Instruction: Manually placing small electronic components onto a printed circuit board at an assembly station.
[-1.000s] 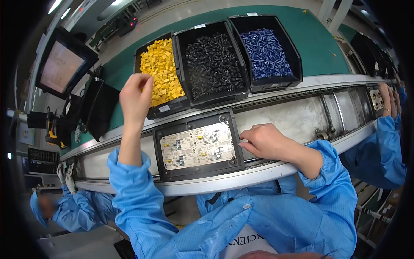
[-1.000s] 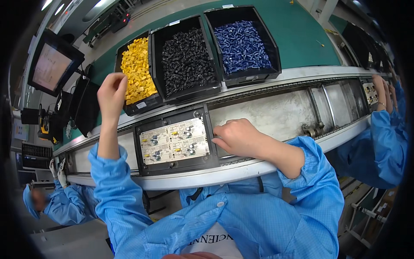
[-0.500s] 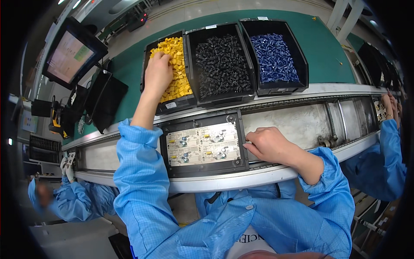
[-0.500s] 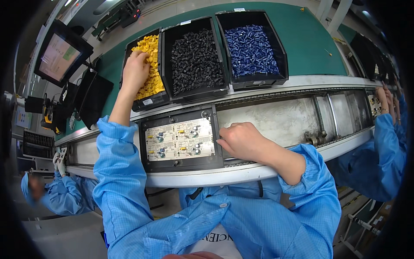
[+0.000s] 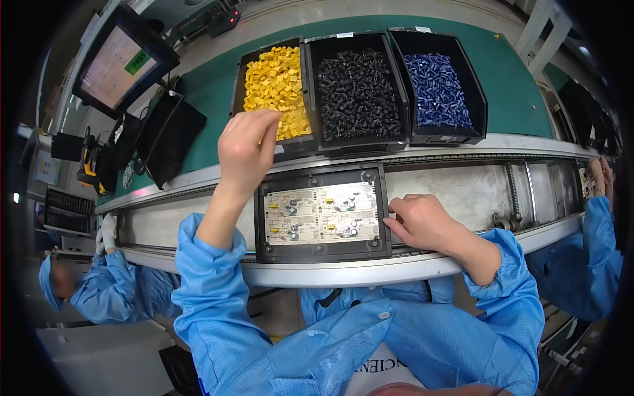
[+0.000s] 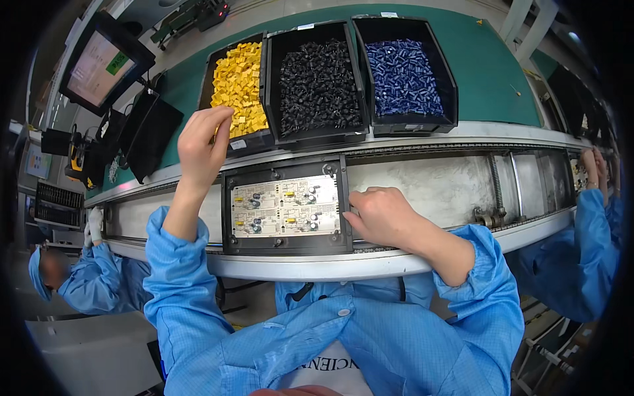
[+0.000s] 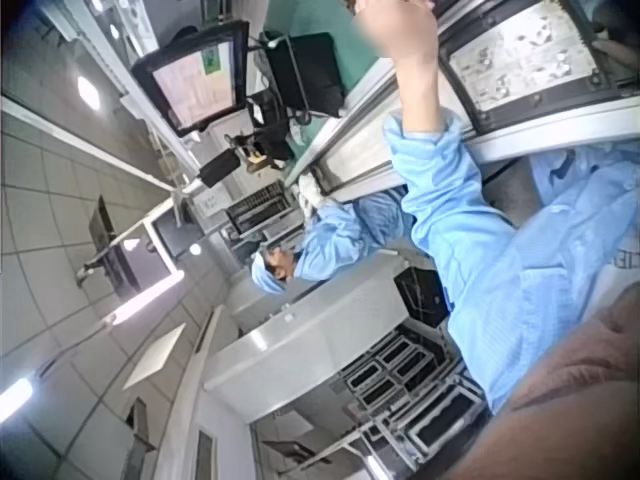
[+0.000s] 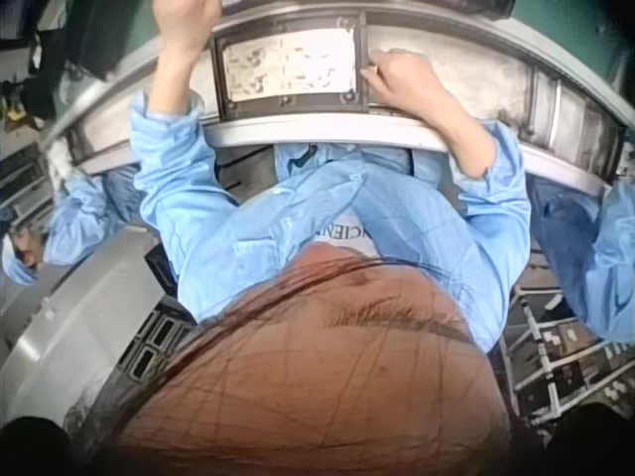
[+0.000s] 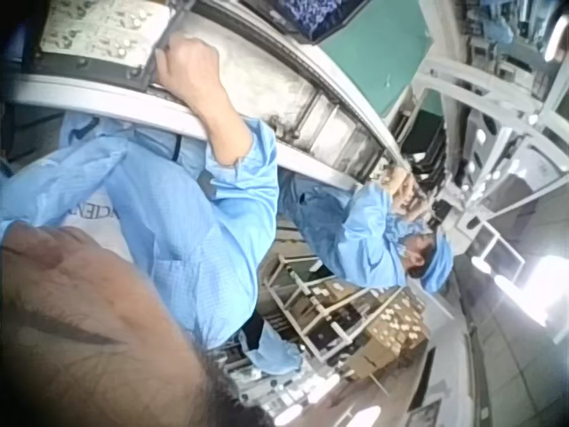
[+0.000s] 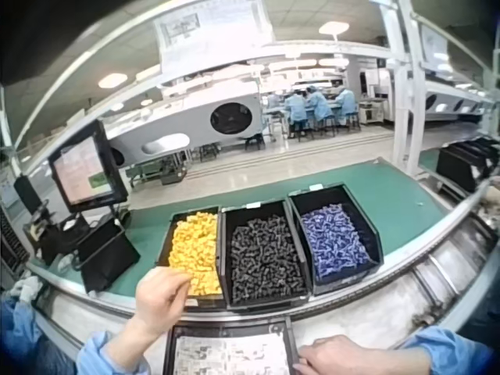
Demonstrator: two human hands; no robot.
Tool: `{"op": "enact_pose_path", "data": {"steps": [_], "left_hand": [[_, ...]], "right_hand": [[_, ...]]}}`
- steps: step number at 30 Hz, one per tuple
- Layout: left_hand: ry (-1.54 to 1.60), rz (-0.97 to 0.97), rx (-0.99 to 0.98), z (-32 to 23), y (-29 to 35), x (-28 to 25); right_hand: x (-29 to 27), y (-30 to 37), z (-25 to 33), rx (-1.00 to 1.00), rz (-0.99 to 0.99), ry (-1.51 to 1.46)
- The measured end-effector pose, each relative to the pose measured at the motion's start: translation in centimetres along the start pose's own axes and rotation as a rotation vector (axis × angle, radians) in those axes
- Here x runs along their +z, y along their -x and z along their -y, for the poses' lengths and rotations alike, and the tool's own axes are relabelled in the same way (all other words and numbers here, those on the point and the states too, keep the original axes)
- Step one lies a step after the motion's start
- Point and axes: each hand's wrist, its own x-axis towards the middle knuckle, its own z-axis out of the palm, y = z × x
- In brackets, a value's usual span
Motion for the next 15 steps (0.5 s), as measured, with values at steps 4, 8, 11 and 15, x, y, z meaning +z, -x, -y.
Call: {"op": "enact_pose_path", "data": {"steps": [4,8,11,15], "left_hand": [[0.144,-0.063,0.171,-5.6,-0.7,-3.7],[0.255,-0.130,0.139,-10.6,-0.5,-9.1],[0.559,-0.297,0.264,-12.2,-0.4,-10.9],[0.595,-0.373,0.227,-15.5,1.8,-18.7]], "right_hand": [[0.4,-0.1,0.3,-0.023,0.003,-0.018],[0.5,-0.8,0.9,-0.016,0.041,-0.018],[0.1,0.2,-0.2,0.007,0.021,-0.021],[-0.2,-0.3,0.3,-0.015,0.054,-0.017]]}}
